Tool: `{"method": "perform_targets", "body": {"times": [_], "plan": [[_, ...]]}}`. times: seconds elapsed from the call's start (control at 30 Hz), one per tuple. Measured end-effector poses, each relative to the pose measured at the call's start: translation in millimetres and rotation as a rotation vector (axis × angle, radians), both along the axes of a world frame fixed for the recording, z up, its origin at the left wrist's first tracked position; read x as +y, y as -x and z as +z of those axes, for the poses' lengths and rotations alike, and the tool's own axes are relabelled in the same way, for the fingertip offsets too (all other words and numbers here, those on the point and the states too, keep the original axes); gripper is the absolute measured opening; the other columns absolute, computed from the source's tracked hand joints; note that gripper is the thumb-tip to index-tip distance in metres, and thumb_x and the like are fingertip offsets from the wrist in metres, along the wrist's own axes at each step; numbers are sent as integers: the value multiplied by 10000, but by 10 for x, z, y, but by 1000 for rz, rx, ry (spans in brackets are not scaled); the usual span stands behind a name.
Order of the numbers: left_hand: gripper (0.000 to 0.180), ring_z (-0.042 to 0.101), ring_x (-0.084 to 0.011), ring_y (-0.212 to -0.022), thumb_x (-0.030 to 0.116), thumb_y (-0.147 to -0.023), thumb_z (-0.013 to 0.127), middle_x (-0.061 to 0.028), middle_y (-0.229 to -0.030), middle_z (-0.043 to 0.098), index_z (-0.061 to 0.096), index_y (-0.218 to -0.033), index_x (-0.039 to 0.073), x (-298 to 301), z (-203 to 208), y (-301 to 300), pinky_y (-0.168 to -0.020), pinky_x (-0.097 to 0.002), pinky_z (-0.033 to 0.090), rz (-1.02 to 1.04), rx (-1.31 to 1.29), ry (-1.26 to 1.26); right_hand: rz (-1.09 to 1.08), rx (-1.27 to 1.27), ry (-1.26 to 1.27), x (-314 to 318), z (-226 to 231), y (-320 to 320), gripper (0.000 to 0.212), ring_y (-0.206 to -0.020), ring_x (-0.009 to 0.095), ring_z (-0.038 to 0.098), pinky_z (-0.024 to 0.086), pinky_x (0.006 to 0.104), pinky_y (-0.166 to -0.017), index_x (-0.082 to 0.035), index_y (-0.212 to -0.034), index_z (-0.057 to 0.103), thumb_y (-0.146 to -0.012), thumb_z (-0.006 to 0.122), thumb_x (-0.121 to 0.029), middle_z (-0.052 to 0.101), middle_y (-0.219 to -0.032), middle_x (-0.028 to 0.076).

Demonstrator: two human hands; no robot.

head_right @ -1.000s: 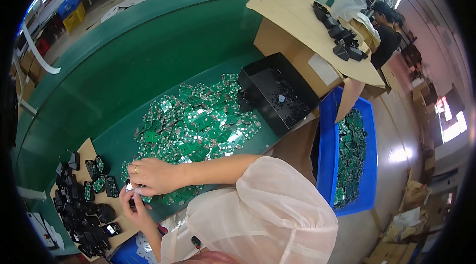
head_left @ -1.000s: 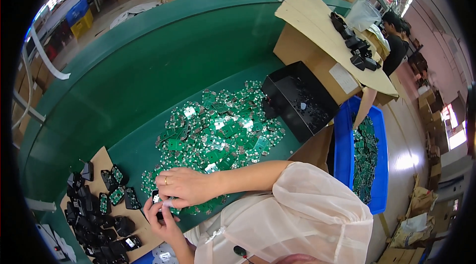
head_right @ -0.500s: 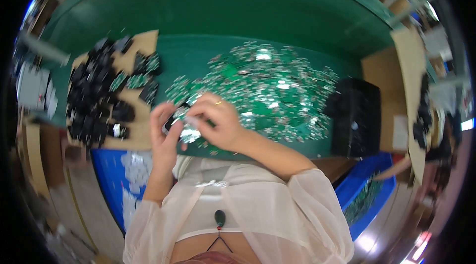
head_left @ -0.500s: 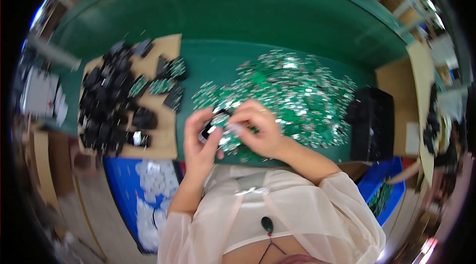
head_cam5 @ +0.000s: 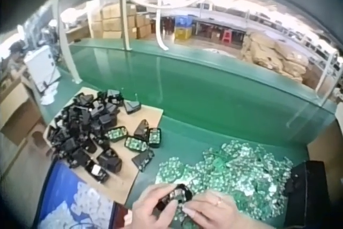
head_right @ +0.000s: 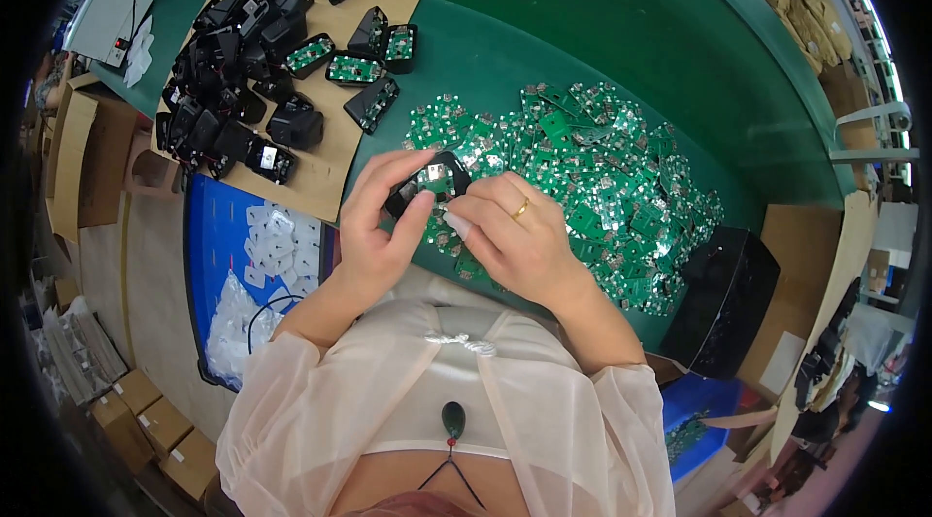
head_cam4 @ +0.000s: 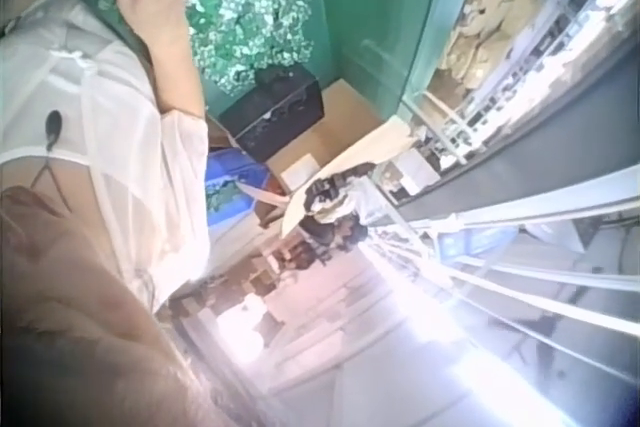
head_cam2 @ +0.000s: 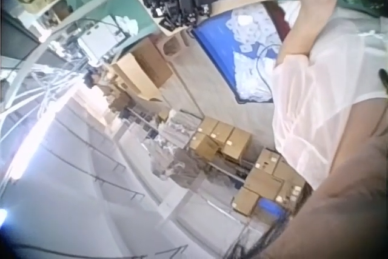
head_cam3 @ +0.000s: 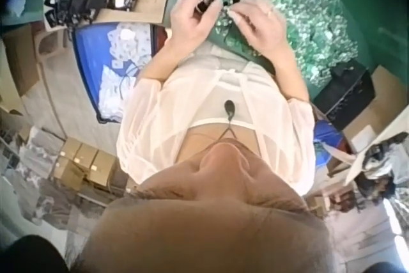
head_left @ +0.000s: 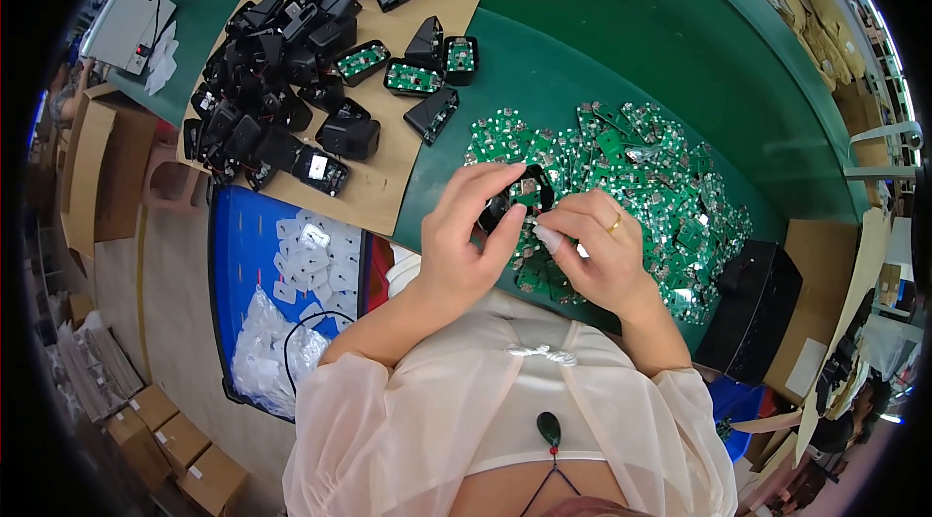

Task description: The person inserts small printed circuit boards into plastic housings by hand on an assembly line.

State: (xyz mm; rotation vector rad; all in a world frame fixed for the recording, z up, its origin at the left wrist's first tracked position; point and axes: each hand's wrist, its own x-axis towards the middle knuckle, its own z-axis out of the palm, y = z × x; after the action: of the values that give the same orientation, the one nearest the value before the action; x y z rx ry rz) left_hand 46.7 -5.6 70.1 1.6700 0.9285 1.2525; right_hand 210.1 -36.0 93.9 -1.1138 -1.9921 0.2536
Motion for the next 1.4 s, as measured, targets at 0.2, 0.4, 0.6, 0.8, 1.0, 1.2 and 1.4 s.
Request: {"method": "perform_targets", "body": {"times": [0.2, 0.4, 0.6, 0.8, 1.0, 1.2, 1.4], "plan": [[354, 570, -245, -918, -40, -752, 589, -160, -1056, 555, 554, -1102, -1, -9, 79, 4, -755, -279, 466, -14, 91, -47, 42, -145, -73, 13, -2, -49, 246, -685, 227, 545, 457, 318, -566, -7, -870, 594, -627, 637, -14, 557, -853, 89], [353, 586, -257, -889, -45, -743, 594, -153, -1045, 561, 563, -1091, 6, -5, 97, 25, -734, -289, 477, -24, 170, -98, 128, -284, -79, 43, 109, -56, 254, -730, 212, 539, 453, 305, -611, 1, -881, 587, -647, 559, -96, 554, -857, 76], [308, 542, -129, -550, 8, -765, 617, -85, -996, 580, 574, -1068, 38, -25, 30, 54, -426, -225, 406, 20, 99, -78, 117, -318, 27, 49, 148, 16, 247, -747, 215, 533, 453, 299, -612, -9, -883, 580, -651, 592, -92, 543, -822, 62], [297, 586, -241, -866, 15, -784, 595, -149, -1000, 567, 565, -1080, 24, -84, -15, 81, -695, -280, 471, 70, -47, 13, -43, 236, 237, -54, -91, 111, 484, -656, 152, 516, 448, 252, -563, -40, -1186, 480, -749, 669, -126, 509, -858, 66], [300, 608, -248, -842, 30, -786, 601, -153, -1016, 570, 560, -1083, 22, -154, 59, -71, -686, -292, 494, 63, 59, -135, -6, 941, 827, -227, -67, 197, 381, -606, 58, 489, 380, 176, -471, -29, -1212, 356, -888, 541, -104, 552, -841, 49], [289, 583, -234, -923, 47, -812, 589, -160, -1074, 548, 545, -1094, 3, -155, 33, -352, -725, -289, 487, 44, -9, -161, -26, 1059, 730, -158, -32, 27, 329, -628, 36, 488, 386, 172, -526, -22, -1163, 388, -881, 549, -76, 582, -862, 47], [552, 478, -224, -1095, 85, -868, 533, -149, -1253, 438, 285, -1356, 13, -138, 55, -489, -904, -306, 417, -199, -104, 274, -17, 1132, 840, -67, 106, -484, 382, -587, 52, 500, 409, 174, -478, -48, -1162, 402, -835, 598, -47, 494, -723, 6]]}}
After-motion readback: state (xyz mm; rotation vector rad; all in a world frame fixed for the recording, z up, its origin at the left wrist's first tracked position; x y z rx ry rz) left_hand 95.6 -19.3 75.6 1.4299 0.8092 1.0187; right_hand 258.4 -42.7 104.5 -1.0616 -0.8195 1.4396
